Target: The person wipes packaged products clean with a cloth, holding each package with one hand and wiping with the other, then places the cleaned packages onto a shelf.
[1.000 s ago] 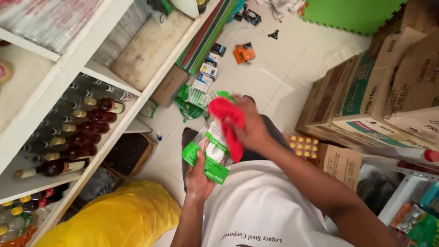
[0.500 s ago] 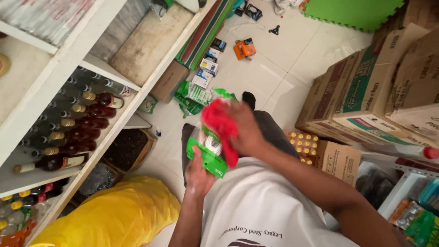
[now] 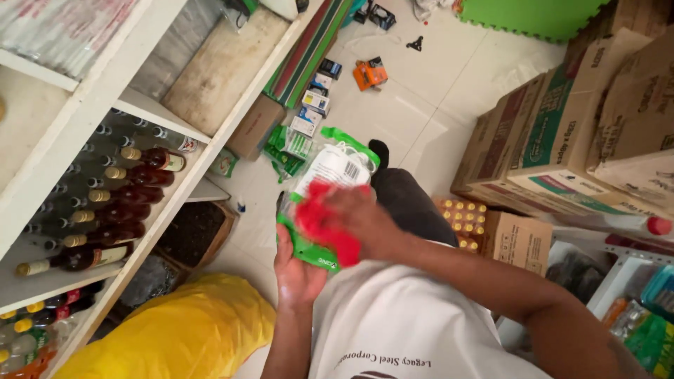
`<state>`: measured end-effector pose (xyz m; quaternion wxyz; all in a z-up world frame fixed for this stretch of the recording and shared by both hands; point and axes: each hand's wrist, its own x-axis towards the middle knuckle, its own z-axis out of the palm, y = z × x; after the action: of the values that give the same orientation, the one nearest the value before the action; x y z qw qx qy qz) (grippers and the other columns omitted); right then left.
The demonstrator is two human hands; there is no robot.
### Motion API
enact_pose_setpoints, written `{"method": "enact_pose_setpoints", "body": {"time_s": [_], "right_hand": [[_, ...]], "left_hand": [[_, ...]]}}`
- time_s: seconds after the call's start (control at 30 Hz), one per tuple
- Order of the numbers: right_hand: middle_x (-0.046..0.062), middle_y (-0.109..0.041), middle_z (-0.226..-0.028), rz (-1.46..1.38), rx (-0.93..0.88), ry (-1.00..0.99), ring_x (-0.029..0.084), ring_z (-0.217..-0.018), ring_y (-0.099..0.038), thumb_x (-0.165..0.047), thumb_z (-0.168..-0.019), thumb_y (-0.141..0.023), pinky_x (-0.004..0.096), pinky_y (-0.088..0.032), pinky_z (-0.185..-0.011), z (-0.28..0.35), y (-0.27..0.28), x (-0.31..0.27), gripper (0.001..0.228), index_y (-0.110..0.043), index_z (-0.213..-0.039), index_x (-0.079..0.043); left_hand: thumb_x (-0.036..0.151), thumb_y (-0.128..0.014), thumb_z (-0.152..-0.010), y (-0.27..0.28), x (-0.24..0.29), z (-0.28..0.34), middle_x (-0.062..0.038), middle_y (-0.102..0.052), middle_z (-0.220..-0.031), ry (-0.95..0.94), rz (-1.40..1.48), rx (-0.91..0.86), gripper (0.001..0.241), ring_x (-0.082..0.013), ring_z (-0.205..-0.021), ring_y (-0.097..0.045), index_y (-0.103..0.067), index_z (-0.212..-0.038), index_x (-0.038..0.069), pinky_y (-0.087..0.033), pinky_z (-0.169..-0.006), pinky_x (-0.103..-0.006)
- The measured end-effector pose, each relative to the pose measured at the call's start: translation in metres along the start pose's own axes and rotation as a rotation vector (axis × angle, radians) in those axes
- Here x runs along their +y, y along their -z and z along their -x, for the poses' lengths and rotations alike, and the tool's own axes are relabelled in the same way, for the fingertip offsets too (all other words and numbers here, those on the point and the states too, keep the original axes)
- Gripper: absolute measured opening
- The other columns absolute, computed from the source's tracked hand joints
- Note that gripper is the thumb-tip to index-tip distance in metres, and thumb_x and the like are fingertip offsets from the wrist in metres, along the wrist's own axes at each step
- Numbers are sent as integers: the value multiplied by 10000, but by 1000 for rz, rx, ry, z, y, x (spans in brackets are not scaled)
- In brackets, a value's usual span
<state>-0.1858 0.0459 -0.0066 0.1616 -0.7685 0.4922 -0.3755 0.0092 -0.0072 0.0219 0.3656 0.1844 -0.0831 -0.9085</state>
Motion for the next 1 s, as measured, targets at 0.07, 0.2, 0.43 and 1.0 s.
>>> {"method": "enact_pose_setpoints", "body": {"time_s": [0.07,0.2,0.43,1.0], "right_hand": [[195,-503,-1517,78,50,-139,412,-1451,-420,-227,-840,-745,563,-309,-1199,3,-1,21,537,-628,-1349,-99],[186,-533,-1583,-65,453,-463,404,-1547,-467,-153,-1033,-634,515,-400,-1291,-2,5,39,433,-583,-1462,-114],[248,-461,-1525,-34,192,-128,447,-1486,-370,-170,-857,-755,580,-300,-1218,1,5,-19,556,-583,-1373,-54],[141,-463,-1588,165,-5,53,379,-1491,-420,-269,-762,-803,605,-331,-1217,-16,0,-32,658,-582,-1377,-199]], "left_hand": [[502,-377,-1072,-11,1,-2,-80,-467,-1572,-23,4,25,652,-293,-1414,-467,-343,-1597,117,-345,-1193,-518],[521,-361,-1047,-21,0,-6,-73,-412,-1614,-57,-12,5,689,-299,-1455,-430,-280,-1623,152,-331,-1203,-552],[513,-354,-1070,-11,7,-2,-93,-419,-1607,-9,5,69,654,-289,-1442,-424,-295,-1622,168,-315,-1202,-512],[441,-434,-1094,86,-9,-5,-142,-527,-1506,48,-80,71,618,-295,-1340,-534,-381,-1571,53,-410,-1121,-455]]}}
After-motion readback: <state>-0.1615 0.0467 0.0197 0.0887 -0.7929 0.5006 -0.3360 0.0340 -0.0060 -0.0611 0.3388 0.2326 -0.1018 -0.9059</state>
